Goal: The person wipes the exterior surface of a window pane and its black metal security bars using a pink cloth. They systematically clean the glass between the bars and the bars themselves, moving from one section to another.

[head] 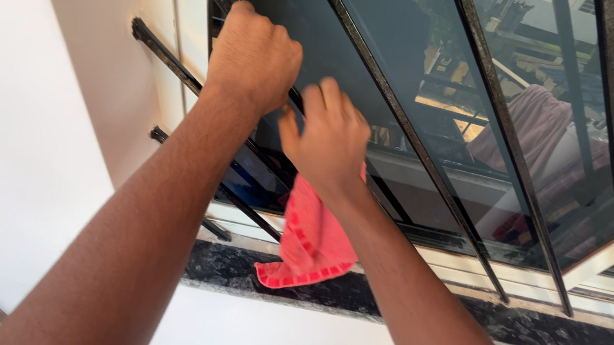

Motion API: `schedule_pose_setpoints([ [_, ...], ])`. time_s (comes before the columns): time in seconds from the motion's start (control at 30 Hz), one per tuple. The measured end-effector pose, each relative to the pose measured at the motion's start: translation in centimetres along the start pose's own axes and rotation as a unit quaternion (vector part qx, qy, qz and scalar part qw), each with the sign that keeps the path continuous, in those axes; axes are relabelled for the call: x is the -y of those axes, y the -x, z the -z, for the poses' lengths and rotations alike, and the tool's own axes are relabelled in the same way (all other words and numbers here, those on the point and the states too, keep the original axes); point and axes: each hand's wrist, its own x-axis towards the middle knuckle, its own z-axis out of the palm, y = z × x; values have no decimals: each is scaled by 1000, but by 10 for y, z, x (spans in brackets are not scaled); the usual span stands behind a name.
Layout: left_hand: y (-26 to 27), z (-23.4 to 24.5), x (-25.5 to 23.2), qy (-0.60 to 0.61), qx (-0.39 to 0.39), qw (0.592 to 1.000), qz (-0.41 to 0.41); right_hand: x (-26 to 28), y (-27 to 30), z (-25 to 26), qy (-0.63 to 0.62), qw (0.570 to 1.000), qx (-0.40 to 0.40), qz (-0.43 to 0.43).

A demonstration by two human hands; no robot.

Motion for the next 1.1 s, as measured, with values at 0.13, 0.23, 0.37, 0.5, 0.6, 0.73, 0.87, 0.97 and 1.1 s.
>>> schedule_pose_setpoints([
  [0.13,0,-1,0,-1,-22,1000,-4,7,-11,-1,-2,1000,-20,2],
  [0.23,-1,-4,2,-7,-50,999,-5,-2,10,6,3,1000,-29,0],
  [0.37,1,-4,1,-15,-25,1000,-3,-25,48,17,15,1000,-21,-9],
  [0.5,-1,1,2,-43,14,999,-2,-43,82,31,17,999,-6,-38],
  [0.6,0,3,0,-34,26,999,0,-49,85,35,22,999,4,-46],
  [0.73,2,1,-2,-43,0,999,2,-32,65,29,8,999,-4,-33],
  [0.87,1,4,1,-23,10,1000,2,-7,17,2,-4,999,-25,-42],
  [0.97,1,3,2,-14,-5,1000,-1,-4,20,1,18,997,-54,-47],
  [1.1,3,7,2,-29,28,999,-1,-26,56,15,27,997,-50,-48],
])
